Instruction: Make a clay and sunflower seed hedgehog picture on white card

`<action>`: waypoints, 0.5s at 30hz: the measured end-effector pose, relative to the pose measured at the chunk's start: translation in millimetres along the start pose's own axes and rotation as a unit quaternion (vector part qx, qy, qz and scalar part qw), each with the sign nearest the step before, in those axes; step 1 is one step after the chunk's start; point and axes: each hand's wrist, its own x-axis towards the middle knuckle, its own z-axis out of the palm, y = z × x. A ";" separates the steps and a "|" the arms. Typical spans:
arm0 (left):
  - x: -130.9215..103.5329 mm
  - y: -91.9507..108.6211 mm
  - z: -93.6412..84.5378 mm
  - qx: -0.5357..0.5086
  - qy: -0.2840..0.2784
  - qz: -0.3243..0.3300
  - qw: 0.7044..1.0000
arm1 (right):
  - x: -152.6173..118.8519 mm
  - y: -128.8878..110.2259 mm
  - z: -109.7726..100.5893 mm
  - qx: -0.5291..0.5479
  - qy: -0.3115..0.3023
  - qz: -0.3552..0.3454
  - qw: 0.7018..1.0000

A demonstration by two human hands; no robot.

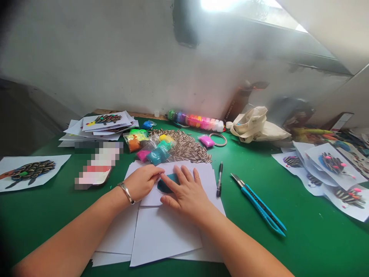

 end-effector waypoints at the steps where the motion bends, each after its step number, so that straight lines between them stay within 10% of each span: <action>1: 0.0 0.2 -0.3 0.001 -0.001 0.001 1.000 | -0.7 0.1 0.0 -0.004 0.007 -0.001 1.000; 15: 0.6 -0.2 1.2 0.005 -0.005 -0.003 1.000 | -3.1 0.9 3.4 -0.034 0.032 -0.042 0.998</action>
